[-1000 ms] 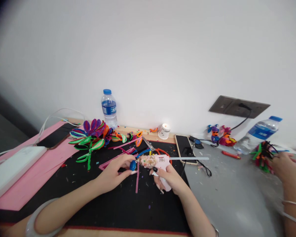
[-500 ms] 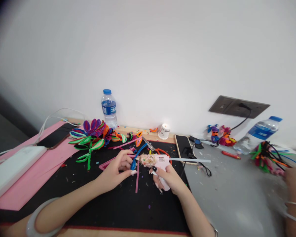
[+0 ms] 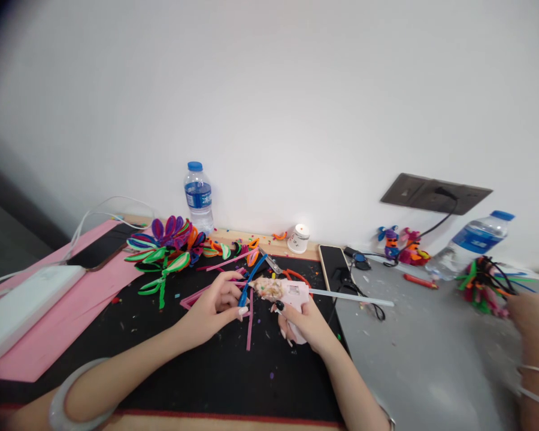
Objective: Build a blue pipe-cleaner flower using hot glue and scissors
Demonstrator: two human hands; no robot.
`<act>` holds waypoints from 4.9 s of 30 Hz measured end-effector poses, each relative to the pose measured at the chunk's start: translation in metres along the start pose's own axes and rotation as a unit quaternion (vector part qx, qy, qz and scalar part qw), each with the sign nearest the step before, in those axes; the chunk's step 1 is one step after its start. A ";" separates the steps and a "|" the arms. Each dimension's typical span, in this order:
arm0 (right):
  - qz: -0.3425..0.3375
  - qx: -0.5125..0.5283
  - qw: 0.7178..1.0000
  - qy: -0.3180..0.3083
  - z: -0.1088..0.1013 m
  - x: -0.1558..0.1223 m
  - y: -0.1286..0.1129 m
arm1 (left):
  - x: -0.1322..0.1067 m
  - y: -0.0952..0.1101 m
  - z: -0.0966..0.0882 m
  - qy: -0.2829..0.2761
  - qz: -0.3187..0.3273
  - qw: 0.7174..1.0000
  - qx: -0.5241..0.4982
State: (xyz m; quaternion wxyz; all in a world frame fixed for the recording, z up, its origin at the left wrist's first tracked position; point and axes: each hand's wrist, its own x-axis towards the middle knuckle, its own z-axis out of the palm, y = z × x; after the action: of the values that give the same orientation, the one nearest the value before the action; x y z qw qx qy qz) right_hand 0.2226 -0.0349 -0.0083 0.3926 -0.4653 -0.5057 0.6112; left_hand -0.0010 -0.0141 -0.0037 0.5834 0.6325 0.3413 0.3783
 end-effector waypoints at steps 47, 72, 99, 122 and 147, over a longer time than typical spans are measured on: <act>-0.049 -0.055 0.995 0.067 0.001 0.002 0.004 | 0.001 -0.001 0.000 -0.003 -0.012 1.000 -0.003; -0.031 -0.068 0.996 0.047 0.003 0.000 0.001 | 0.001 0.000 0.000 -0.001 -0.007 1.000 -0.004; -0.021 -0.079 0.996 0.019 0.003 0.000 0.003 | 0.001 -0.002 -0.001 0.003 -0.006 1.000 -0.008; -0.008 -0.108 0.994 0.004 0.004 -0.001 0.003 | 0.001 0.003 0.000 0.014 -0.009 1.000 -0.018; -0.019 -0.085 0.996 0.025 0.001 0.000 0.006 | 0.001 0.000 -0.002 0.001 -0.008 1.000 -0.009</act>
State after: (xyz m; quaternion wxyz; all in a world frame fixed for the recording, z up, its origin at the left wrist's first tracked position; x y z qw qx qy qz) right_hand 0.2216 -0.0359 -0.0146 0.3759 -0.5027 -0.5545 0.5463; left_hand -0.0023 -0.0124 -0.0039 0.5915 0.6241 0.3440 0.3772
